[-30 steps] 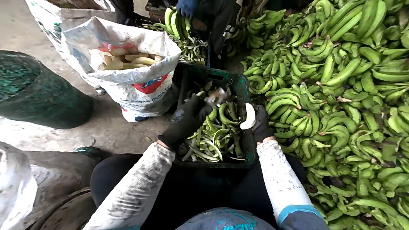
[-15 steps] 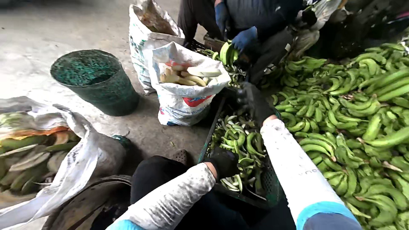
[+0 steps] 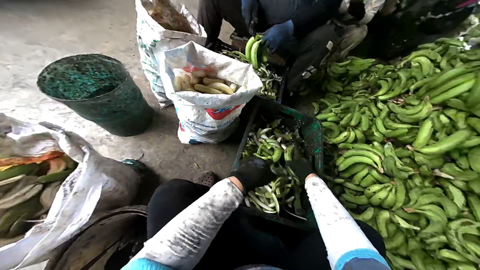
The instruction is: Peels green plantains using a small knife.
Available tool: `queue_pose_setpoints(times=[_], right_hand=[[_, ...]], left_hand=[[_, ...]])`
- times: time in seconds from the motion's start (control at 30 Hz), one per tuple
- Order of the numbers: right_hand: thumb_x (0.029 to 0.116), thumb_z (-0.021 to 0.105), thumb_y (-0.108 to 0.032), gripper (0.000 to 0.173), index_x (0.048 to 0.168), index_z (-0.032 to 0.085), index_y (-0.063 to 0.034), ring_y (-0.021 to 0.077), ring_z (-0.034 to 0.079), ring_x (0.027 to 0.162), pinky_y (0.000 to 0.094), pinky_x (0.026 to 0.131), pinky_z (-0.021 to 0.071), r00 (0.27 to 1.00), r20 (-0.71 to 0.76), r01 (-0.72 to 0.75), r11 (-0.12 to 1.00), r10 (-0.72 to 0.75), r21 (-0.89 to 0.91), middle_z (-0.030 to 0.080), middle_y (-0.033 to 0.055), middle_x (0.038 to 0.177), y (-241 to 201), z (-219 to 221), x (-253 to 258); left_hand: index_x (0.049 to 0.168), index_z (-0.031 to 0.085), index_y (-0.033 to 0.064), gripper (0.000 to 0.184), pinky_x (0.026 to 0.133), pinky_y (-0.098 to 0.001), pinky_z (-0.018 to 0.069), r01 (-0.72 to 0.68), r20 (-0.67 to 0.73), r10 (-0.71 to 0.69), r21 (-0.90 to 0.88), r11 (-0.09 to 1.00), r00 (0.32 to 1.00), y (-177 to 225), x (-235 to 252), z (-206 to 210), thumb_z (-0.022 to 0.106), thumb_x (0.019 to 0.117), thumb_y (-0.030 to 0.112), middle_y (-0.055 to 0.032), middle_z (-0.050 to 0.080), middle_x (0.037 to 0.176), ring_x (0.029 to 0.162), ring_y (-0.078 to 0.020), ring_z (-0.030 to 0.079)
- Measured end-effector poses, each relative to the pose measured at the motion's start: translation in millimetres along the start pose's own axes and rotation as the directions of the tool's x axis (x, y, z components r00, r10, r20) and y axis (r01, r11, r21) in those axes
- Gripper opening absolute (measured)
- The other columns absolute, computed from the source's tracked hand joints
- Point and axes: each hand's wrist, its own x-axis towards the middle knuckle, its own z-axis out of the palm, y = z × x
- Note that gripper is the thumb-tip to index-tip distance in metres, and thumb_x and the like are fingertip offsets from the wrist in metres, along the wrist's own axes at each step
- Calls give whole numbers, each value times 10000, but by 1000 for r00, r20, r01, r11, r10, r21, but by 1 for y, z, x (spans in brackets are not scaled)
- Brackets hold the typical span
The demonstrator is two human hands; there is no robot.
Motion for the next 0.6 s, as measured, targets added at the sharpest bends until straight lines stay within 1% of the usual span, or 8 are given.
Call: queue_pose_setpoints(times=[0.07, 0.13, 0.2, 0.23, 0.3, 0.4, 0.47, 0.6], right_hand=[[949, 712, -232, 780, 1605, 301, -141, 355, 551, 1290, 539, 1057, 467, 991, -128, 75, 916, -26, 395, 522, 218, 1465, 9, -25, -14], [931, 692, -169, 733, 1578, 353, -223, 221, 616, 1106, 431, 894, 542, 973, -216, 207, 699, -77, 685, 591, 119, 1370, 19, -53, -40], [966, 603, -190, 697, 1578, 294, -316, 98, 630, 1014, 318, 805, 567, 944, -257, 324, 453, -205, 831, 601, 12, 1319, 31, -79, -67], [991, 575, -263, 615, 1546, 323, -341, 62, 641, 965, 278, 766, 573, 931, -284, 354, 384, -228, 853, 622, -31, 1257, 34, -87, -79], [989, 592, -397, 506, 1464, 429, -339, 68, 652, 843, 260, 668, 569, 933, -338, 359, 393, -126, 847, 659, -37, 1112, 28, -97, -99], [969, 612, -515, 596, 1501, 395, -357, 188, 629, 880, 387, 699, 547, 913, -407, 351, 557, -26, 753, 647, 50, 1169, 14, -99, -113], [970, 611, -531, 598, 1497, 389, -356, 180, 620, 851, 381, 676, 536, 880, -474, 399, 588, -30, 703, 641, 48, 1151, 5, -95, -122], [993, 608, -479, 555, 1469, 403, -280, 165, 646, 818, 356, 639, 564, 809, -584, 527, 523, -66, 670, 639, 45, 1127, -3, -86, -128]], left_hand=[[1260, 623, 69, 435, 917, -596, 510, -15, -130, 1, -104, 994, 991, -5, 4, -5, 552, 1034, 434, -177, 684, 1124, 1075, -353, 662], [1189, 631, 77, 369, 792, -526, 555, -98, -278, 32, -227, 969, 960, -9, 3, -9, 568, 1043, 411, -136, 683, 965, 870, -285, 678], [1177, 638, 119, 334, 678, -438, 563, -249, -415, 95, -334, 909, 905, -9, 3, -6, 565, 1046, 418, -77, 674, 895, 737, -199, 649], [1197, 634, 137, 351, 660, -412, 551, -314, -448, 128, -370, 874, 885, -6, 5, -2, 544, 1049, 441, -59, 669, 900, 725, -172, 633], [1306, 596, 136, 437, 721, -412, 546, -383, -433, 181, -442, 811, 883, 4, 11, 12, 484, 1056, 477, -70, 666, 998, 805, -169, 630], [1317, 572, 72, 450, 759, -345, 565, -443, -427, 203, -595, 671, 881, 27, 19, 39, 420, 1086, 426, -70, 644, 989, 824, -139, 635], [1296, 545, 32, 436, 725, -286, 567, -530, -503, 203, -680, 507, 840, 48, 18, 47, 385, 1096, 384, -33, 620, 905, 763, -96, 613], [1316, 541, 133, 518, 508, -191, 465, -716, -686, 207, -658, 232, 697, 88, 6, 41, 409, 1049, 558, 45, 581, 773, 574, -41, 518]])
